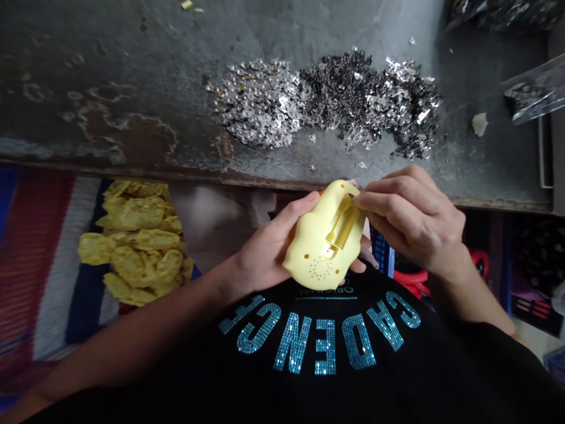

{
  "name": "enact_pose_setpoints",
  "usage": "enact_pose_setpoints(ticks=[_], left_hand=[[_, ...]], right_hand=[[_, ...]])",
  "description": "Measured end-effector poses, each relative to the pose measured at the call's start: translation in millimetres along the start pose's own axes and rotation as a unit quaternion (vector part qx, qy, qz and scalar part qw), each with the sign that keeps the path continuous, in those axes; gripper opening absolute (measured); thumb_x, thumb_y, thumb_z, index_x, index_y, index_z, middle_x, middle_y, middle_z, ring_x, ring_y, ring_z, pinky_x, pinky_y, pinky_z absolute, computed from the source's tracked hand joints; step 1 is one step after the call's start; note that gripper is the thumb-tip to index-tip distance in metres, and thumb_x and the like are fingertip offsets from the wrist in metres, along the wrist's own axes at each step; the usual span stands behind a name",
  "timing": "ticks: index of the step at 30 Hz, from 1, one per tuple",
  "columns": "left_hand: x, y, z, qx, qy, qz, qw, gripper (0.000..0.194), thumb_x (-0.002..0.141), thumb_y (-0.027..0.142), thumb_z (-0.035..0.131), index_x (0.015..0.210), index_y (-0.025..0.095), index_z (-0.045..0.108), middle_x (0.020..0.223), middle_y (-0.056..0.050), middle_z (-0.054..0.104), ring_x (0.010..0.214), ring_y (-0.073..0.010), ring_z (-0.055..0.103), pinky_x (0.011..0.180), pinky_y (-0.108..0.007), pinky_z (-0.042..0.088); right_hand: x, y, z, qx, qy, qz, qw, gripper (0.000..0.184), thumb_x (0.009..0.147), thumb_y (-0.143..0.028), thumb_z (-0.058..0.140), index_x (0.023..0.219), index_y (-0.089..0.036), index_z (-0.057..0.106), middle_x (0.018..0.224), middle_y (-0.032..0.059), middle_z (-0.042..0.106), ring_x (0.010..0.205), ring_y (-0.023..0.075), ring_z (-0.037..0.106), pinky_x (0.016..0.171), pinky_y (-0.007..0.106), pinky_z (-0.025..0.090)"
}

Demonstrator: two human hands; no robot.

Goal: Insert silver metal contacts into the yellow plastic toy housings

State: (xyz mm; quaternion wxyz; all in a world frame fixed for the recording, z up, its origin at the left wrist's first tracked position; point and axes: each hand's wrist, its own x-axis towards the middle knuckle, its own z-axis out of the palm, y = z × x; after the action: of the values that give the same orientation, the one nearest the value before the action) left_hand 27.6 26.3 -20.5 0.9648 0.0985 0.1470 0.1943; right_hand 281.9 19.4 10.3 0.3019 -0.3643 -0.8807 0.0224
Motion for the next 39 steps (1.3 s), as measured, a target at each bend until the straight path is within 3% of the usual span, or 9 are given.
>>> enact_pose_setpoints(ticks=[6,11,16,20,27,31,35,39], left_hand=[[1,-2,3.6,0.002,0.014,-0.006,1.000,0.047,0.112,0.051,0.068,0.140,0.014,0.075,0.122,-0.014,0.091,0.104,-0.0311,0.091,0.100,-0.041,0.071],[2,-3,5.4,-0.007,0.007,-0.017,1.000,0.046,0.111,0.048,0.070,0.140,0.013,0.073,0.122,-0.014,0.092,0.104,-0.0313,0.092,0.095,-0.039,0.072],[1,-4,12.0,0.004,0.034,-0.015,0.999,0.049,0.117,0.054,0.063,0.139,0.012,0.071,0.114,-0.014,0.092,0.098,-0.0295,0.092,0.091,-0.037,0.073],[1,-7,14.5,0.016,0.043,-0.010,0.999,0.054,0.114,0.062,0.068,0.137,0.014,0.073,0.112,-0.012,0.092,0.096,-0.0276,0.092,0.089,-0.032,0.073],[4,-10,12.3,0.035,0.022,-0.002,0.999,0.051,0.113,0.060,0.070,0.133,0.014,0.077,0.116,-0.014,0.092,0.097,-0.0304,0.092,0.087,-0.034,0.073],[2,-8,12.3,0.044,0.024,-0.006,0.999,0.052,0.117,0.059,0.063,0.138,0.014,0.077,0.121,-0.015,0.092,0.099,-0.0313,0.092,0.087,-0.035,0.072],[2,-7,10.3,0.012,0.012,-0.040,0.999,0.054,0.118,0.060,0.060,0.140,0.014,0.078,0.123,-0.014,0.092,0.104,-0.0309,0.092,0.093,-0.036,0.072],[3,-9,5.2,0.011,-0.012,-0.040,0.999,0.054,0.116,0.062,0.063,0.141,0.016,0.079,0.127,-0.014,0.091,0.106,-0.0310,0.092,0.088,-0.035,0.073]], right_hand=[[-5,-1,-3,0.010,0.004,0.033,0.999,0.028,0.112,-0.016,0.070,0.136,-0.032,0.072,0.118,0.0030,0.085,0.098,0.0219,0.075,0.086,0.042,0.062],[-6,-1,-7,0.016,-0.008,0.022,1.000,0.027,0.111,-0.011,0.071,0.133,-0.027,0.074,0.119,0.0044,0.085,0.098,0.0231,0.076,0.086,0.042,0.063],[-6,-1,-13,-0.004,-0.031,0.003,0.999,0.022,0.115,-0.020,0.069,0.133,-0.029,0.076,0.117,0.0044,0.085,0.099,0.0236,0.077,0.083,0.042,0.062],[-8,-1,-17,-0.014,-0.031,-0.017,0.999,0.019,0.117,-0.025,0.066,0.134,-0.029,0.075,0.117,0.0051,0.085,0.099,0.0235,0.076,0.082,0.042,0.061],[-15,-6,-15,-0.017,-0.031,0.003,0.999,0.020,0.117,-0.025,0.065,0.135,-0.030,0.074,0.117,0.0054,0.085,0.099,0.0240,0.076,0.082,0.042,0.060],[-22,-10,-13,0.004,0.004,0.037,0.999,0.031,0.111,-0.018,0.074,0.141,-0.028,0.072,0.116,0.0054,0.087,0.094,0.0226,0.078,0.080,0.040,0.060],[-30,-14,-8,-0.011,0.058,0.081,0.995,0.039,0.108,-0.015,0.077,0.143,-0.033,0.074,0.113,0.0026,0.088,0.089,0.0219,0.077,0.081,0.041,0.059],[-36,-16,-2,-0.050,0.066,0.051,0.995,0.037,0.111,-0.020,0.073,0.146,-0.033,0.075,0.115,0.0038,0.089,0.088,0.0235,0.075,0.075,0.043,0.052]])
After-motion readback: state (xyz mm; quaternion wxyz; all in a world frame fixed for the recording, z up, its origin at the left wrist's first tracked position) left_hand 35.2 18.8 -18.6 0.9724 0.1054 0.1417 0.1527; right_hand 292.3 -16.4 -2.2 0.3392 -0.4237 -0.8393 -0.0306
